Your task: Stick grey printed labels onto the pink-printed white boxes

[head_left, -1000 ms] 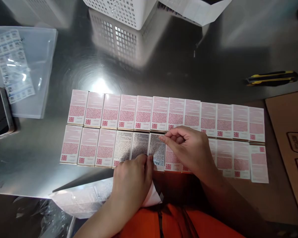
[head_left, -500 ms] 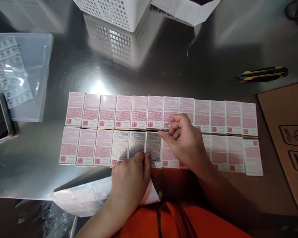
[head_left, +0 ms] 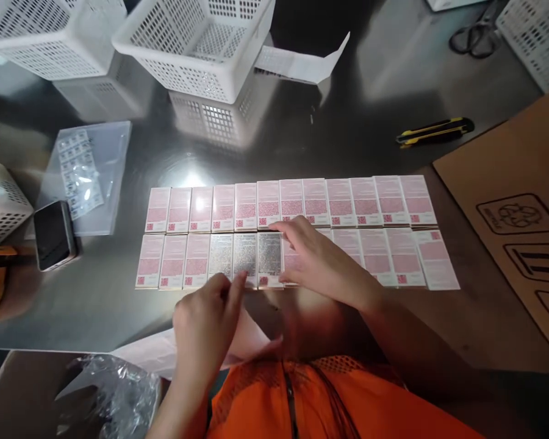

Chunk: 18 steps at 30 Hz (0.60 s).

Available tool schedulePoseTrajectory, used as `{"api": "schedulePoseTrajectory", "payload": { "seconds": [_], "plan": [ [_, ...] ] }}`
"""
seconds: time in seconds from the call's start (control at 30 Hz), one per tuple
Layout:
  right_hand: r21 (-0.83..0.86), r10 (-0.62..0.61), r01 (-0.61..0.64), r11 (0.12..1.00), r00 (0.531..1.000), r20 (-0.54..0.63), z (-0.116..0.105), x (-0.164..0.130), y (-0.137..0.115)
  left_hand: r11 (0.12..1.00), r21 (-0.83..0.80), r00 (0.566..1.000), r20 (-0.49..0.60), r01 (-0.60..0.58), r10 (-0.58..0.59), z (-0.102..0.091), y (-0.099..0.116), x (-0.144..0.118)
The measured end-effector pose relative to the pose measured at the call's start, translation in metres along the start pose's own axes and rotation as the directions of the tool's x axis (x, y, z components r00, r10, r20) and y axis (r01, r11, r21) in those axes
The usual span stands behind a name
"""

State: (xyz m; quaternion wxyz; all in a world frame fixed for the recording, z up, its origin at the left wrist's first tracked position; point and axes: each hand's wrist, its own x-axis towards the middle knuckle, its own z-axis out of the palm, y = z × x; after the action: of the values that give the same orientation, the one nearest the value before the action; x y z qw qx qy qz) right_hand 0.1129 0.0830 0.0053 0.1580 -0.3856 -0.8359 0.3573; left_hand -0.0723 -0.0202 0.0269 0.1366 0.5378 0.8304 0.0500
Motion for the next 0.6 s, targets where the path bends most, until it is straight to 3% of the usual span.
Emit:
{"api": "schedulePoseTrajectory", "payload": {
  "seconds": [0.1, 0.17, 0.2, 0.23, 0.27, 0.3, 0.33, 0.4, 0.43, 0.47, 0.53, 0.57, 0.6],
  "plan": [
    [0.293, -0.037, 0.023, 0.956, 0.998, 0.044, 0.003, -0.011, -0.019, 0.965, -0.251, 0.939, -0.307, 0.075, -0.153, -0.010, 0.003, -0.001],
    [0.495, -0.061, -0.035, 0.868, 0.982, 0.177, 0.011, -0.016, -0.031, 0.910, -0.404, 0.873, -0.406, 0.095, -0.271, -0.018, 0.004, 0.004],
    [0.563, -0.065, -0.083, 0.822, 0.969, 0.238, 0.015, -0.017, -0.036, 0.877, -0.473, 0.861, -0.405, 0.089, -0.306, -0.022, 0.002, 0.007],
    [0.606, -0.051, -0.128, 0.785, 0.961, 0.270, 0.020, -0.017, -0.039, 0.833, -0.548, 0.879, -0.359, 0.074, -0.314, -0.026, -0.002, 0.010],
    [0.634, -0.025, -0.157, 0.757, 0.963, 0.267, 0.023, -0.017, -0.040, 0.775, -0.629, 0.924, -0.257, 0.062, -0.283, -0.031, -0.008, 0.013],
    [0.655, 0.000, -0.155, 0.740, 0.973, 0.230, 0.025, -0.016, -0.039, 0.704, -0.706, 0.974, -0.103, 0.072, -0.202, -0.035, -0.015, 0.015],
    [0.659, 0.013, -0.119, 0.742, 0.986, 0.164, 0.025, -0.014, -0.037, 0.632, -0.767, 0.994, 0.076, 0.110, -0.080, -0.039, -0.023, 0.016],
    [0.593, -0.008, 0.033, 0.805, 0.999, -0.046, 0.024, -0.012, -0.032, 0.524, -0.824, 0.936, 0.328, 0.216, 0.130, -0.044, -0.039, 0.016],
    [0.518, -0.034, 0.130, 0.846, 0.981, -0.190, 0.023, -0.011, -0.029, 0.488, -0.841, 0.926, 0.346, 0.234, 0.152, -0.045, -0.046, 0.015],
    [0.422, -0.064, 0.212, 0.881, 0.939, -0.337, 0.023, -0.011, -0.027, 0.452, -0.867, 0.949, 0.291, 0.208, 0.121, -0.045, -0.052, 0.013],
    [0.300, -0.091, 0.281, 0.912, 0.850, -0.520, 0.029, -0.012, -0.026, 0.390, -0.920, 0.999, 0.042, 0.046, -0.020, -0.045, -0.059, 0.007],
    [0.337, -0.071, 0.279, 0.899, 0.853, -0.518, 0.034, -0.014, -0.026, 0.377, -0.925, 0.993, -0.082, -0.044, -0.084, -0.045, -0.060, 0.005],
    [0.437, -0.044, 0.265, 0.860, 0.890, -0.455, 0.041, -0.015, -0.028, 0.378, -0.918, 0.976, -0.177, -0.117, -0.128, -0.045, -0.060, 0.003]
  ]
}}
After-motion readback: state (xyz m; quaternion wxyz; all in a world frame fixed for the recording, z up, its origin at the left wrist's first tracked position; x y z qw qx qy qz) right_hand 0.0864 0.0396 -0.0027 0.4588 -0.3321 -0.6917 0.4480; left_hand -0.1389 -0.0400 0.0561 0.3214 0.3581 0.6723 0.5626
